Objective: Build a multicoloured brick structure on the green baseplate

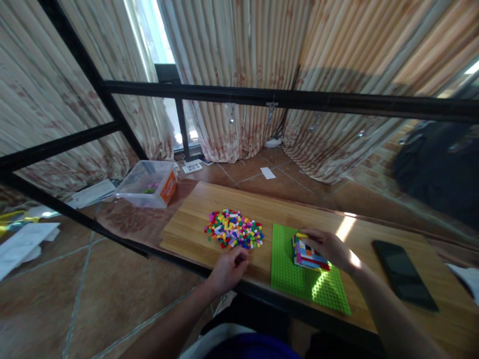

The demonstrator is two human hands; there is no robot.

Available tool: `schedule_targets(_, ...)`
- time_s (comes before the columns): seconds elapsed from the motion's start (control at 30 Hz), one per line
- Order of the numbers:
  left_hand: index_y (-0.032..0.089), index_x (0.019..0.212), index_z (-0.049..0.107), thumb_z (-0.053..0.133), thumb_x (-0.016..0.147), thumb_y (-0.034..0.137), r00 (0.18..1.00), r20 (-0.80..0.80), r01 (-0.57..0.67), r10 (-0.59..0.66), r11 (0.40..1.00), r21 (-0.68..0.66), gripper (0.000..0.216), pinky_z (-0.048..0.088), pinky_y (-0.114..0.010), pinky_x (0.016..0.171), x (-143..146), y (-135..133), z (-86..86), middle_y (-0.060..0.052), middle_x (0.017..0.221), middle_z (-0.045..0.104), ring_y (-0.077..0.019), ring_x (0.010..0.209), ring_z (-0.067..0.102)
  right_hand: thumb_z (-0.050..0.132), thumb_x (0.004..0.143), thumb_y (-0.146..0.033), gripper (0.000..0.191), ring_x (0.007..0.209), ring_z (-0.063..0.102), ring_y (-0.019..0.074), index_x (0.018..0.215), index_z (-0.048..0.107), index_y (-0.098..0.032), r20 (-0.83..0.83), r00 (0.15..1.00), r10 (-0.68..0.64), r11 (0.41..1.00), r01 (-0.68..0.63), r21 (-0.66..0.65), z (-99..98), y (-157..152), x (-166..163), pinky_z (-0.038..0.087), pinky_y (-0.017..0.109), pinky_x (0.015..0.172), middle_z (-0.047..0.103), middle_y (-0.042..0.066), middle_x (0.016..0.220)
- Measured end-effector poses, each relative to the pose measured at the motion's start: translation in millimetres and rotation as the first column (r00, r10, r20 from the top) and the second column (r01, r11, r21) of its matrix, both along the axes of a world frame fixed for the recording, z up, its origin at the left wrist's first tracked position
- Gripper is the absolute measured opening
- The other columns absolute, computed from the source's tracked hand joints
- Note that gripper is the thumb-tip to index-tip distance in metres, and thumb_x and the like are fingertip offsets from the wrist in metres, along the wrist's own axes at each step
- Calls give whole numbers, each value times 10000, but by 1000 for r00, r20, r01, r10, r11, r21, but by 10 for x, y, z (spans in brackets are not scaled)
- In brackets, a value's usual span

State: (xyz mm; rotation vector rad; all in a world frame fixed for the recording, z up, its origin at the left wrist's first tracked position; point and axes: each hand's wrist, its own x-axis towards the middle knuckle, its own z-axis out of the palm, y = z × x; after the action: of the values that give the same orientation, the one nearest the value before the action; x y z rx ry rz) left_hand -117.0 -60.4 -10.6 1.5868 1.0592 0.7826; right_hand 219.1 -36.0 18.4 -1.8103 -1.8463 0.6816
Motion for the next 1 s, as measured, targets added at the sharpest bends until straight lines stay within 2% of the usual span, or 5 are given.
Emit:
schedule_targets(0.27, 180, 857, 609, 552, 880, 296, 997, 62, -48, 45, 997, 54, 131, 482, -237, 658, -139, -57, 122, -9, 780, 619, -138, 695, 599, 538, 833, -526, 375, 899, 707, 241, 1035, 691, -249, -38, 941, -335, 888, 329, 322, 85, -429, -291, 563, 355, 736, 729, 77, 1073)
schedule_targets(0.37, 184, 889, 631, 555, 881, 296, 955, 41, -297, 295, 939, 175, 136, 505, -264, 749, -355, 105, 132, -29, 844, 658, -162, 792, 629, 527, 850, -523, 321, 891, 701, 243, 956, 704, -277, -14, 944, -329, 890, 316, 329, 134, -557, -486, 560, 361, 754, 729, 67, 1045)
schedule_targets(0.5, 182, 1006, 612, 530, 875, 238, 767, -115, -575, 632, 755, 316, 164, 531, -325, 797, -757, 437, 48, -61, 931, 673, -197, 851, 650, 508, 870, -494, 302, 960, 685, 259, 966, 704, -285, -8, 989, -145, 944, 141, 298, 6, -605, -772, 547, 427, 865, 733, 55, 1016)
schedule_targets(0.7, 139, 1182, 603, 474, 860, 132, 680, -371, -362, 633, 729, 581, 348, 444, -462, 1031, -985, 788, -88, -155, 1213, 611, -282, 1161, 550, 455, 930, -381, 283, 982, 669, 240, 1020, 697, -266, 3, 993, 115, 967, -113, 227, -153, -469, -1343, 540, 414, 878, 715, 74, 1085)
schedule_targets(1.0, 241, 1360, 537, 367, 961, 200, 718, -574, -28, 393, 841, 541, 436, 314, -473, 1095, -876, 939, -97, -66, 1395, 562, -252, 1298, 448, 494, 910, -315, 384, 1163, 562, 253, 1250, 623, -192, 178, 941, 287, 929, -319, 187, -17, 421, -2133, 441, 411, 1024, 634, 123, 1208)
